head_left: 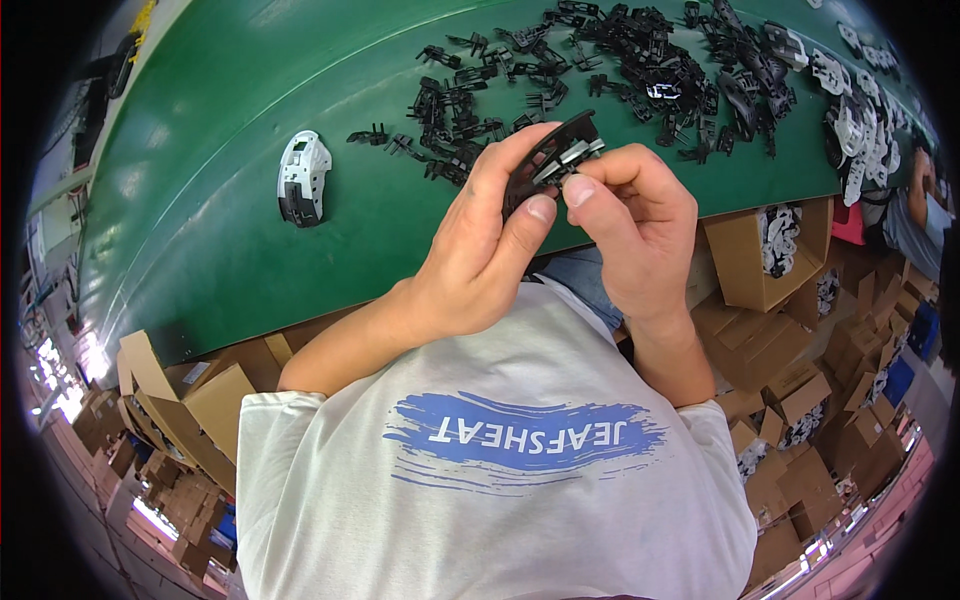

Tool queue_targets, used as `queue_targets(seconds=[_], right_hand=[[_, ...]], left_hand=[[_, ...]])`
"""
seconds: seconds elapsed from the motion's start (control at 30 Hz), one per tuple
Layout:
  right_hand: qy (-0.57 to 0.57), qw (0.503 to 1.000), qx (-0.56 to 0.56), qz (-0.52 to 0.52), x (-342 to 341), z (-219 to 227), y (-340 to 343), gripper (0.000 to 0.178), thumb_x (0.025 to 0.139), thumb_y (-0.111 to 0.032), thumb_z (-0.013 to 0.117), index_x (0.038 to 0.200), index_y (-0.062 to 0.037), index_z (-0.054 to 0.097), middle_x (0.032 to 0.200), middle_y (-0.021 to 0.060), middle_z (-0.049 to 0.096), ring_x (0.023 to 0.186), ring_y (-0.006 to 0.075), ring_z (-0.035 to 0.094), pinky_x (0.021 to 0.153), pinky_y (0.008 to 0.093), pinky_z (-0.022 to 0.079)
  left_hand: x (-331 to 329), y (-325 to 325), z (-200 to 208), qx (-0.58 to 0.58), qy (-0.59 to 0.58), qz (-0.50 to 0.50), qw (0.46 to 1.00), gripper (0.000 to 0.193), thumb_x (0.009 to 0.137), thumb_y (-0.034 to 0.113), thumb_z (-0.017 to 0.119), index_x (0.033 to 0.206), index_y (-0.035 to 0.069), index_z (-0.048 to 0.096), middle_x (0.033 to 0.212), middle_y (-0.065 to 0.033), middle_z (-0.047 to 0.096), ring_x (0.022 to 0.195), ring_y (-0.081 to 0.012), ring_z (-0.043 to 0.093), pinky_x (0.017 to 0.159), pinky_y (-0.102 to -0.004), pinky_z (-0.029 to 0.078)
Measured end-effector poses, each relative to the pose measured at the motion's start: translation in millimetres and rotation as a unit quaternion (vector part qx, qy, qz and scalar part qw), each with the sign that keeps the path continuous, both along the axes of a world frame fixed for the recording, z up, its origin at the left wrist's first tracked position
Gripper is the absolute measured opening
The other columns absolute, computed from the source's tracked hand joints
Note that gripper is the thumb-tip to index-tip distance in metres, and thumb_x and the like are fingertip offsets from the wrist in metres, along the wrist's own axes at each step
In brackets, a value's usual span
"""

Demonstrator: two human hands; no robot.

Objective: The person assembles computer mouse casings by fitting small plastic button parts into side panels and snapping the side panels and clips onto mouse shells by hand. The person places the assembled mouse casings onto the conveyor belt and takes parts from cardboard boxes.

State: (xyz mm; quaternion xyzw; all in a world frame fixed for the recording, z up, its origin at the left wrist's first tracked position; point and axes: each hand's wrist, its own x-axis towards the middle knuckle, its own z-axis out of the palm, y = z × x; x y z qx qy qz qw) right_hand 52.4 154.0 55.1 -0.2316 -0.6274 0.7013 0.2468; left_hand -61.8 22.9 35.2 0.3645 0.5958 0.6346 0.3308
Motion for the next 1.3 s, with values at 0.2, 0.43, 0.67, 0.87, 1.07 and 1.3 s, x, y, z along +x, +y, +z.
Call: queue_targets(seconds=[0.2,0.43,0.67,0.87,1.07,1.3], right_hand=[[-0.020,0.999,0.033,-0.012,-2,-6,-3,0.008,0.092,-0.005,0.072,0.087,-0.0005,0.068,0.078,0.0025,0.069,0.069,0.0067,0.062,0.063,0.0239,0.050],[0.000,0.995,0.104,-0.003,-2,-8,-1,0.006,0.087,-0.002,0.071,0.083,-0.0003,0.067,0.076,0.0039,0.068,0.066,0.0086,0.061,0.059,0.0252,0.048],[-0.037,0.993,0.110,0.022,-3,-9,3,0.005,0.086,-0.002,0.072,0.084,-0.0001,0.068,0.076,0.0038,0.068,0.064,0.0090,0.059,0.058,0.0257,0.047],[-0.024,0.999,0.003,0.026,0,-9,-1,0.006,0.088,-0.002,0.072,0.085,0.0003,0.067,0.077,0.0038,0.067,0.067,0.0085,0.058,0.062,0.0253,0.047],[-0.014,0.995,-0.085,0.051,9,4,5,0.008,0.089,-0.002,0.071,0.084,0.0003,0.066,0.081,0.0029,0.066,0.073,0.0077,0.056,0.066,0.0243,0.045],[-0.025,0.997,-0.044,0.053,12,4,4,0.008,0.089,-0.003,0.070,0.084,0.0003,0.066,0.080,0.0027,0.065,0.073,0.0080,0.056,0.067,0.0262,0.046]], left_hand=[[-7,-1,3,0.009,0.186,-0.014,0.982,0.057,0.098,-0.003,0.055,0.153,-0.001,0.042,0.116,-0.0192,0.055,0.099,-0.0311,0.058,0.087,-0.0391,0.049],[-9,1,3,-0.009,0.177,-0.031,0.984,0.061,0.096,-0.005,0.055,0.155,-0.001,0.041,0.117,-0.0206,0.054,0.098,-0.0316,0.058,0.084,-0.0396,0.050],[-8,1,6,-0.013,0.119,-0.058,0.991,0.069,0.091,-0.006,0.058,0.157,-0.001,0.038,0.116,-0.0197,0.054,0.101,-0.0321,0.057,0.089,-0.0394,0.051],[-13,-2,6,0.001,0.174,-0.085,0.981,0.081,0.086,0.000,0.063,0.161,-0.001,0.033,0.121,-0.0196,0.051,0.105,-0.0309,0.055,0.094,-0.0389,0.050],[8,-4,8,0.003,-0.072,-0.093,0.993,0.082,0.093,0.008,0.058,0.165,-0.001,0.021,0.117,-0.0124,0.042,0.097,-0.0206,0.044,0.088,-0.0314,0.043],[3,-4,8,-0.015,-0.089,-0.111,0.990,0.078,0.093,0.004,0.055,0.164,-0.002,0.025,0.115,-0.0105,0.040,0.098,-0.0198,0.043,0.090,-0.0307,0.042]])
